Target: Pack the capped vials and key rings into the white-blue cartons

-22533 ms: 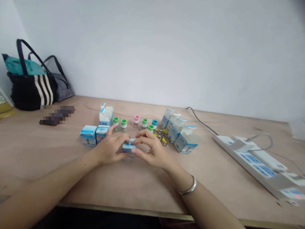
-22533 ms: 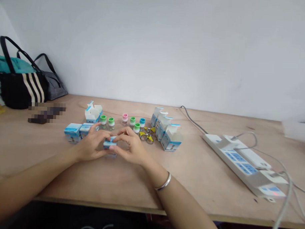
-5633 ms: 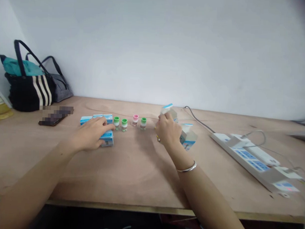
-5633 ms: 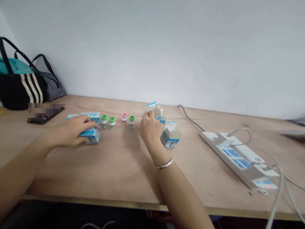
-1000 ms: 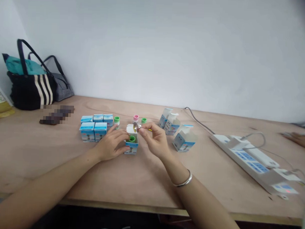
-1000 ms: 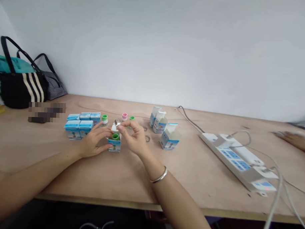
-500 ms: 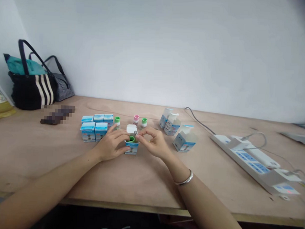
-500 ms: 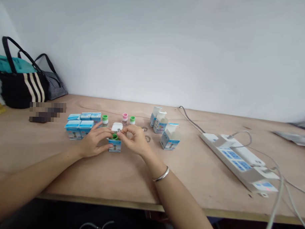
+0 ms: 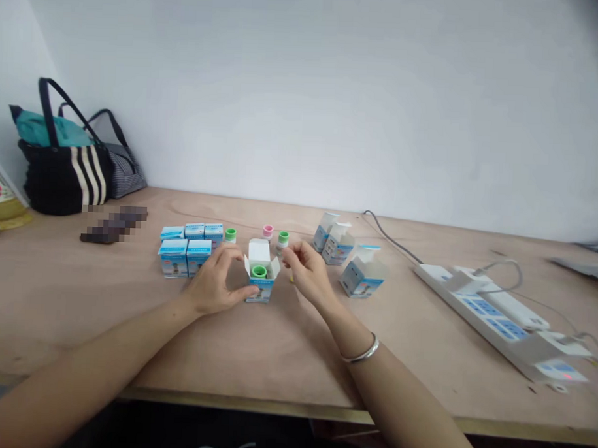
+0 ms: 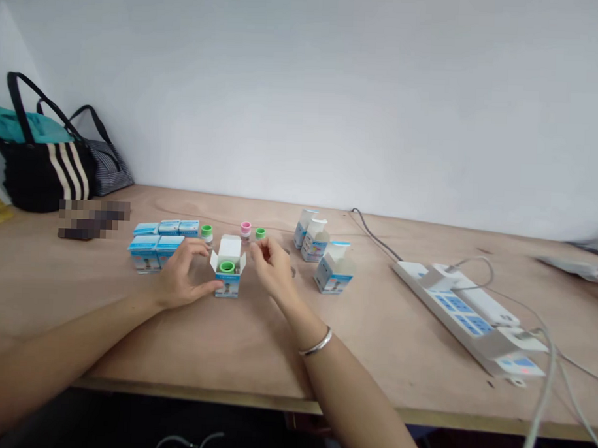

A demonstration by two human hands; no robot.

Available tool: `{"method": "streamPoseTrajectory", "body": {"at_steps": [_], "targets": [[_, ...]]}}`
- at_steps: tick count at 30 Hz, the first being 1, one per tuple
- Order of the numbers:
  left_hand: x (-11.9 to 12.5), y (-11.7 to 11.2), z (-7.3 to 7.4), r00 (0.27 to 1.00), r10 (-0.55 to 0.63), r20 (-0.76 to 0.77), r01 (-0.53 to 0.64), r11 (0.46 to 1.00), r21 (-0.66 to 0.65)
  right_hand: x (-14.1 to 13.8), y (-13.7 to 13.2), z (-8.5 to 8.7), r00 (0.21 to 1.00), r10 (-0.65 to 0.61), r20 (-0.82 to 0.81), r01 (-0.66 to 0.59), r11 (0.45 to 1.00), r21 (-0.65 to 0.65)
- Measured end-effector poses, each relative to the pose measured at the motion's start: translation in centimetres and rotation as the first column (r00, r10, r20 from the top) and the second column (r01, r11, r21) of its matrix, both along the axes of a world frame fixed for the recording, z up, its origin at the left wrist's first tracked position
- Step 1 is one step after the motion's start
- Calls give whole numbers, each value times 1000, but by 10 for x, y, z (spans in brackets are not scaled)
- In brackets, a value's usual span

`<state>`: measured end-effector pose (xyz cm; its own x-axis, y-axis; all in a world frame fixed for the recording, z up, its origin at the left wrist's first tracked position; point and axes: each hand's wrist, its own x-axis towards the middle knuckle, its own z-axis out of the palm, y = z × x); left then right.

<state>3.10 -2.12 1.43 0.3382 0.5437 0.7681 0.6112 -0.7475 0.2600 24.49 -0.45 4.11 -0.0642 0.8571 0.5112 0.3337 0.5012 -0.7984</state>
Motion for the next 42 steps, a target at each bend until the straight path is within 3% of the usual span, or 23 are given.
{"method": "streamPoseTrajectory", "body": {"at_steps": [2,5,10,14,22,29,33,38,40,42], "targets": [[1,-1,-1,999,33,32,-32,999,-14,0,1,-2,997,51,-62,-57,993,-102],[2,1,-3,1000,-15,-25,16,1000,13,-2,0,-5,986,136,-99,-155,963,-221],[2,5,-4,991,-87,-98,95,992,80,-8,-2,-11,940,265,-216,-323,895,-307],[3,2,-1,996,-45,-73,54,989,136,-9,-3,-10,911,328,-249,-385,893,-232],[4,2,-5,991,-130,-41,131,990,42,-4,-6,-2,953,302,21,-303,952,52],[3,6,-11,992,-124,-24,126,990,56,2,-5,1,926,314,210,-351,922,166],[3,6,-9,983,-120,-141,131,989,74,4,-6,4,879,326,349,-405,896,184],[8,1,6,915,-31,-402,72,994,88,4,-7,7,846,327,421,-438,877,199],[8,0,13,887,27,-460,21,995,98,6,-6,9,849,282,446,-408,887,217],[4,0,19,860,105,-500,-49,991,124,8,-4,11,856,153,493,-295,929,224]]}}
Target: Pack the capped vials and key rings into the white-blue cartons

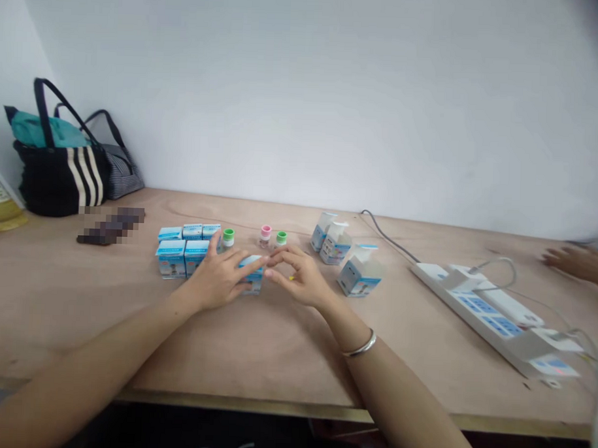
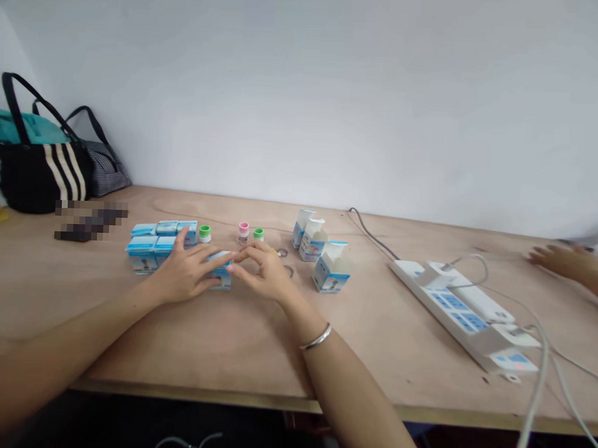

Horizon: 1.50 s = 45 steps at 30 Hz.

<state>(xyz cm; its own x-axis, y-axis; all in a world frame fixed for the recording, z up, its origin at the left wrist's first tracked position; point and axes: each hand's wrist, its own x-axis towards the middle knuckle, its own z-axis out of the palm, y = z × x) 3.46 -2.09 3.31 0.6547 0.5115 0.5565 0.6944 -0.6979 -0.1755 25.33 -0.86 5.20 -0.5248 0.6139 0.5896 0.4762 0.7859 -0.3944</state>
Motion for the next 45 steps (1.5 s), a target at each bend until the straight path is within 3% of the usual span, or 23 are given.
{"method": "streamPoseTrajectory", "body": {"at_steps": [2,3,5,7,8,11,14,19,22,24,27,30,33,39,45], "targets": [[-8,2,4,995,96,-32,-95,995,23,4,1,2,960,-261,104,259,965,38],[-12,3,5,989,144,-41,-143,989,26,6,2,3,893,-415,174,408,910,74],[-22,6,6,973,226,-49,-226,974,18,10,2,4,682,-664,306,647,743,170],[-30,10,4,958,281,-57,-281,960,10,14,4,4,487,-781,390,761,599,248],[-34,12,2,952,301,-54,-301,954,11,16,5,4,429,-802,415,785,559,268],[-41,17,-3,942,335,-25,-334,942,30,23,15,2,380,-829,410,829,502,247],[-43,20,-6,944,331,7,-331,942,52,32,31,-1,425,-849,314,864,484,139],[-37,14,0,967,234,103,-239,970,45,42,52,-7,515,-804,297,841,541,7],[-25,7,1,986,105,128,-109,994,30,38,49,-6,517,-811,276,839,544,29],[-16,2,-3,991,7,134,-6,1000,-7,30,42,-3,556,-804,210,810,581,77],[-2,-4,-13,976,-108,189,132,985,-115,11,24,0,724,-683,92,670,729,142],[9,-8,-21,945,-127,302,189,964,-186,-11,4,-4,898,-439,22,432,892,132],[15,-9,-24,904,-96,417,190,963,-190,-30,-13,-12,983,-182,16,181,982,62],[14,1,-29,858,-14,513,136,970,-201,-43,-28,-12,999,32,-8,-33,994,-109],[14,7,-32,813,-68,579,228,951,-208,-29,-20,-4,994,-91,-57,90,996,-22]]}}
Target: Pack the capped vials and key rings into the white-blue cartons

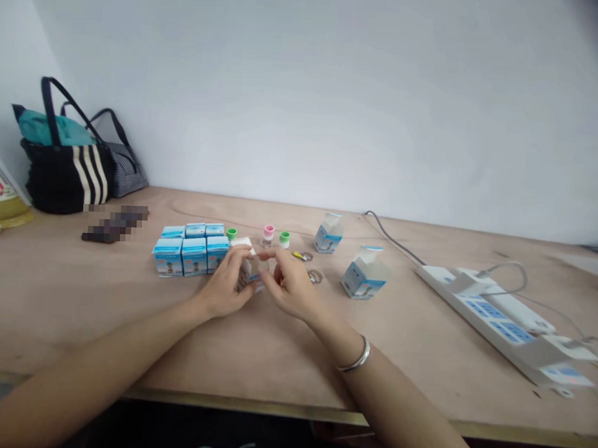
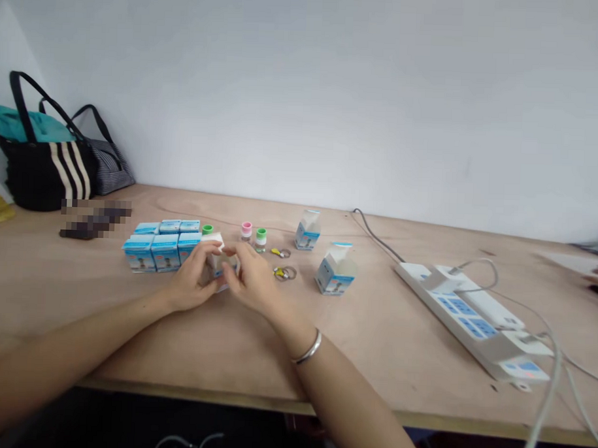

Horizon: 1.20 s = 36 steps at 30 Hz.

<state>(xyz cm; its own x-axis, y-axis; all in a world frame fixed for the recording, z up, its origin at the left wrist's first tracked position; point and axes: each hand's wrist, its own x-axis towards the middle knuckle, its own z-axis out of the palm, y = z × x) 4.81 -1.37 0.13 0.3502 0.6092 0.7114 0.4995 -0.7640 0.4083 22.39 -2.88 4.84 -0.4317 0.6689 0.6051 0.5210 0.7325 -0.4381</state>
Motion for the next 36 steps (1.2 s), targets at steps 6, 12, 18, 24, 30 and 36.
{"method": "streamPoseTrajectory", "body": {"at_steps": [6,12,18,24,30,36], "targets": [[-2,-4,2,992,-72,-108,72,997,-4,13,14,-2,996,-93,12,93,996,17],[-11,-10,15,930,193,-313,-120,964,236,12,14,-9,986,-141,-86,134,987,-89],[-13,-13,22,914,169,-370,-71,962,263,13,26,-8,982,-135,-134,123,988,-97],[-11,-10,16,931,166,-325,-91,968,234,13,77,4,857,-459,233,403,880,251],[-11,-10,14,936,158,-315,-96,974,203,2,102,-5,733,-543,409,387,828,406],[-12,-9,13,937,148,-318,-94,979,180,6,89,7,829,-544,132,466,801,376]]}}
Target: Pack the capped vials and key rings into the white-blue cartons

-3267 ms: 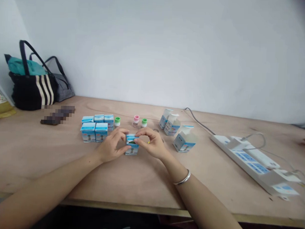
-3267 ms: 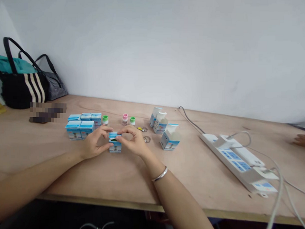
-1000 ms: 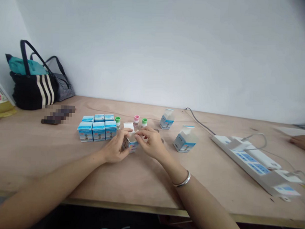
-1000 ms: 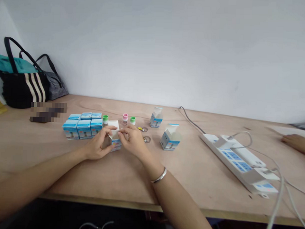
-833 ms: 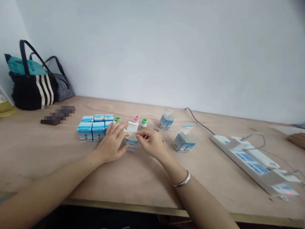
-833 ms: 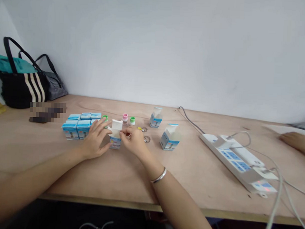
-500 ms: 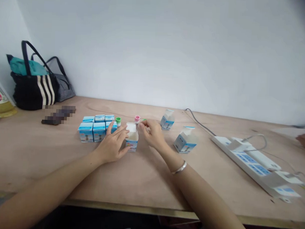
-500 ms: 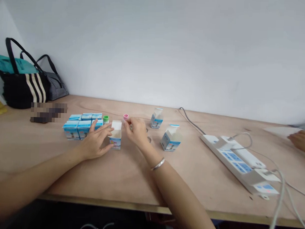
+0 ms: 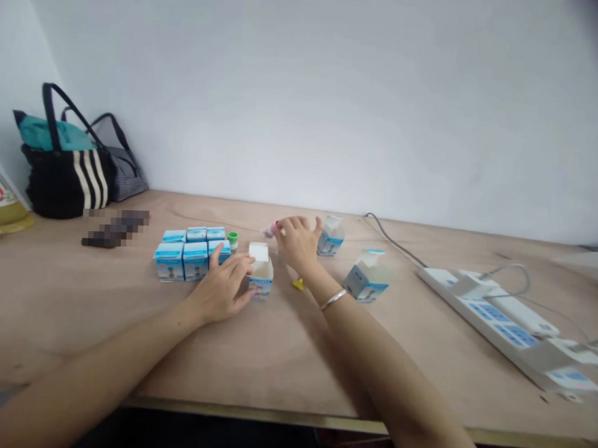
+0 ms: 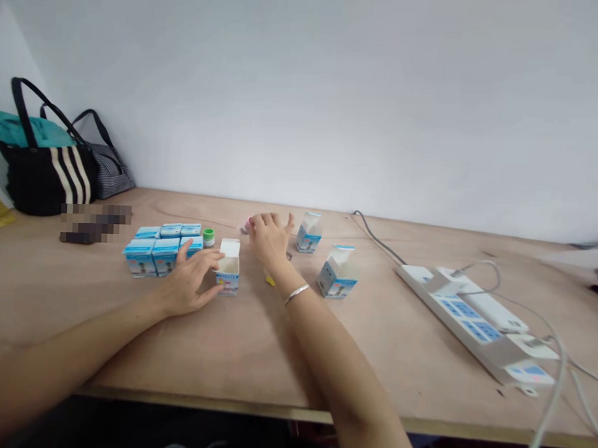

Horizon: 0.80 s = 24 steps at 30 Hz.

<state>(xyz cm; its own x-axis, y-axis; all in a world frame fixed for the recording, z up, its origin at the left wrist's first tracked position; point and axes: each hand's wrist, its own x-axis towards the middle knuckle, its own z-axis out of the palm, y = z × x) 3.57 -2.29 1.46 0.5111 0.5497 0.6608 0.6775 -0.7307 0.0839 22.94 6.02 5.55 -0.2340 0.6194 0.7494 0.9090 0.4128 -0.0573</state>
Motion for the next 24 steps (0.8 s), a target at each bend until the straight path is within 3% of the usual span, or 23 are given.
{"method": "streamPoseTrajectory", "body": {"at_steps": [2,4,6,9,15,24], "targets": [[0,0,0,1000,2,4,-2,1000,-27,6,-12,8,976,116,-184,-104,992,73],[0,0,0,1000,5,10,-5,999,-51,10,-27,15,905,296,-307,-259,953,157],[0,1,0,1000,13,14,-12,998,-64,13,-42,17,830,441,-342,-394,897,199],[0,2,-1,999,37,20,-36,996,-79,15,-59,16,789,552,-269,-538,833,131],[-1,3,-2,999,31,41,-27,995,-94,24,-62,18,816,556,-157,-563,827,6],[0,3,-2,999,-1,51,6,995,-102,20,-64,22,880,472,-58,-473,881,4]]}}
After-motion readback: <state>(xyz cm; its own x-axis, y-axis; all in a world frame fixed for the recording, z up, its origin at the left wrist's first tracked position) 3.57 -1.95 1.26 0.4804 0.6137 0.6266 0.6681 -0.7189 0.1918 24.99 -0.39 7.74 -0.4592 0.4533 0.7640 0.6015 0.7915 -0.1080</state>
